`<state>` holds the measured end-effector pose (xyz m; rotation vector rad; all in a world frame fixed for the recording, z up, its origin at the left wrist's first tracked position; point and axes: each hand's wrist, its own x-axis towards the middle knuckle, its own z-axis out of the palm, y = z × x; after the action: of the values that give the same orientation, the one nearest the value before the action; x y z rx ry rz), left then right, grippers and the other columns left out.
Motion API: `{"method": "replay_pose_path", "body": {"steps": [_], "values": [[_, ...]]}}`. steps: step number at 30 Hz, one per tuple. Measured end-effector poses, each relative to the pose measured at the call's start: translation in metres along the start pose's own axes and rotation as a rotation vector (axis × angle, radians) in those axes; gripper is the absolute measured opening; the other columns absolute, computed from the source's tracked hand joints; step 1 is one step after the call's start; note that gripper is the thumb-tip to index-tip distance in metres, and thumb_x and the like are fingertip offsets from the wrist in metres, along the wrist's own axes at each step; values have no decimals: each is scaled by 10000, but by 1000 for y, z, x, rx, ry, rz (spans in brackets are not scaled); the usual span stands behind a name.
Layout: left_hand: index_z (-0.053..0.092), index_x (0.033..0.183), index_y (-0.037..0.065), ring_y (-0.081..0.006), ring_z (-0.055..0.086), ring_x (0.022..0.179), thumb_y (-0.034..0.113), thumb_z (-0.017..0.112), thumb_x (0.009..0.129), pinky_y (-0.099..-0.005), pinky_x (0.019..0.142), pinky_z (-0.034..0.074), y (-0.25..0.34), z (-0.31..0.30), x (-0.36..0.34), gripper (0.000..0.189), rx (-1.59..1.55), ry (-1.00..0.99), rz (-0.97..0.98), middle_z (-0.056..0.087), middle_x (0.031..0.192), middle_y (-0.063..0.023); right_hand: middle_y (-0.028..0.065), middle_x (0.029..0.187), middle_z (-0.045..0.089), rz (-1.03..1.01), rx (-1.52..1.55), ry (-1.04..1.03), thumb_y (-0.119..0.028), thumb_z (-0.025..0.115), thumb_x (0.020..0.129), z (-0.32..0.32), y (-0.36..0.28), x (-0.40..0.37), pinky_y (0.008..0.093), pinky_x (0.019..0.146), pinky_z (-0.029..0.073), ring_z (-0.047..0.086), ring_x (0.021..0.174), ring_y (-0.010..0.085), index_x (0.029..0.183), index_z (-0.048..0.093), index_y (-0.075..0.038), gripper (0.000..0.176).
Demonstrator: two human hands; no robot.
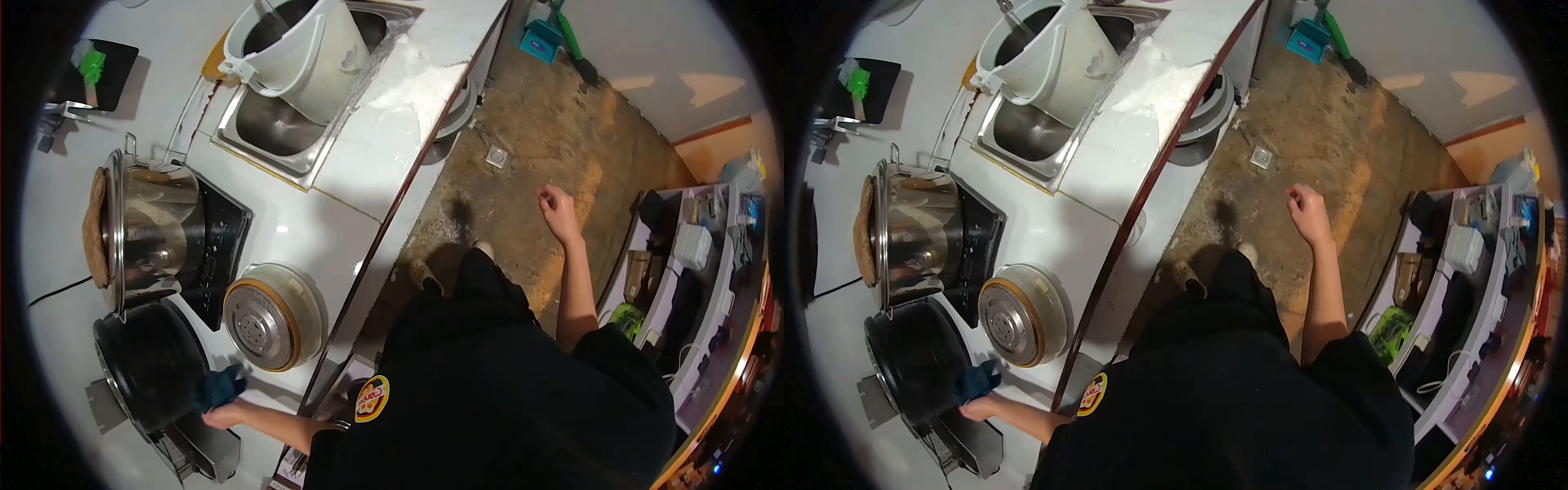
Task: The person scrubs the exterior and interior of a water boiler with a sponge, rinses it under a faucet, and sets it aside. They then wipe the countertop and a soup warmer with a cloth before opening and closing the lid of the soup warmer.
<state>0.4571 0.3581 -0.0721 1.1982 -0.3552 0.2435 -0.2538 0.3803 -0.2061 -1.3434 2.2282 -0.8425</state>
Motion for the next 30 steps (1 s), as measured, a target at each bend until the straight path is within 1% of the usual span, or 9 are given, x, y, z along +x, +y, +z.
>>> {"method": "replay_pose_path", "body": {"steps": [5, 11, 13, 14, 16, 19, 21, 26, 30], "values": [[587, 864, -139, -337, 607, 852, 100, 499, 663, -424, 827, 512, 129, 64, -36, 324, -312, 244, 33, 603, 957, -234, 166, 841, 609, 37, 77, 16, -26, 560, 775, -23, 45, 45, 312, 603, 452, 567, 635, 218, 918, 589, 16, 152], [577, 992, -63, -325, 562, 968, 130, 469, 681, -418, 894, 454, 195, 87, -140, 382, -177, -269, -17, 580, 1045, -213, 130, 795, 603, -40, 134, -65, -33, 556, 801, -70, 82, 143, 296, 582, 443, 564, 605, 182, 926, 592, 18, 139], [564, 950, 11, -290, 534, 973, 170, 445, 714, -401, 871, 444, 189, 117, -219, 308, 39, -482, 68, 551, 1052, -169, 117, 766, 594, -68, 168, -91, -39, 549, 812, -78, 91, 160, 292, 573, 438, 560, 595, 169, 922, 594, 16, 131], [550, 938, 17, -286, 527, 989, 133, 452, 726, -393, 881, 424, 154, 114, -223, 261, 492, -643, 657, 539, 1058, -170, 113, 751, 590, -92, 182, -87, -41, 545, 816, -83, 96, 170, 290, 568, 436, 556, 590, 161, 920, 595, 14, 128], [541, 915, 21, -274, 488, 1059, 0, 486, 735, -371, 973, 340, 128, 145, -323, 190, 437, -839, 590, 525, 1054, -144, 109, 738, 586, -112, 217, -92, -42, 539, 821, -89, 106, 189, 287, 562, 433, 549, 583, 155, 919, 598, 10, 126], [416, 1310, 98, -320, 351, 1271, 142, 670, 761, -437, 984, 333, 80, 159, -422, 606, 482, -1465, 276, 400, 1344, -153, 113, 745, 588, -111, 229, -154, -40, 535, 819, -91, 117, 204, 286, 557, 431, 541, 575, 158, 920, 601, 3, 129], [340, 1384, 123, -347, 294, 1314, 212, 696, 749, -472, 942, 365, 81, 173, -460, 733, 953, -1570, 713, 312, 1435, -125, 117, 758, 592, -109, 174, -188, -35, 532, 813, -97, 113, 207, 287, 555, 431, 538, 569, 163, 921, 602, 1, 134], [293, 1407, 183, -386, 303, 1292, 201, 710, 718, -494, 848, 434, 79, 252, -551, 806, 824, -1734, 856, 263, 1453, -112, 50, 732, 528, -33, 189, -288, 5, 518, 831, -102, 124, 219, 243, 585, 389, 459, 632, 101, 936, 572, 20, 119], [307, 1396, 194, -422, 353, 1232, 105, 583, 771, -484, 795, 464, 71, 329, -647, 689, 586, -1699, 1025, 275, 1435, -140, 125, 789, 585, 42, 209, -214, 11, 524, 806, -111, 126, 231, 284, 586, 430, 538, 620, 177, 929, 595, 9, 141]]}}
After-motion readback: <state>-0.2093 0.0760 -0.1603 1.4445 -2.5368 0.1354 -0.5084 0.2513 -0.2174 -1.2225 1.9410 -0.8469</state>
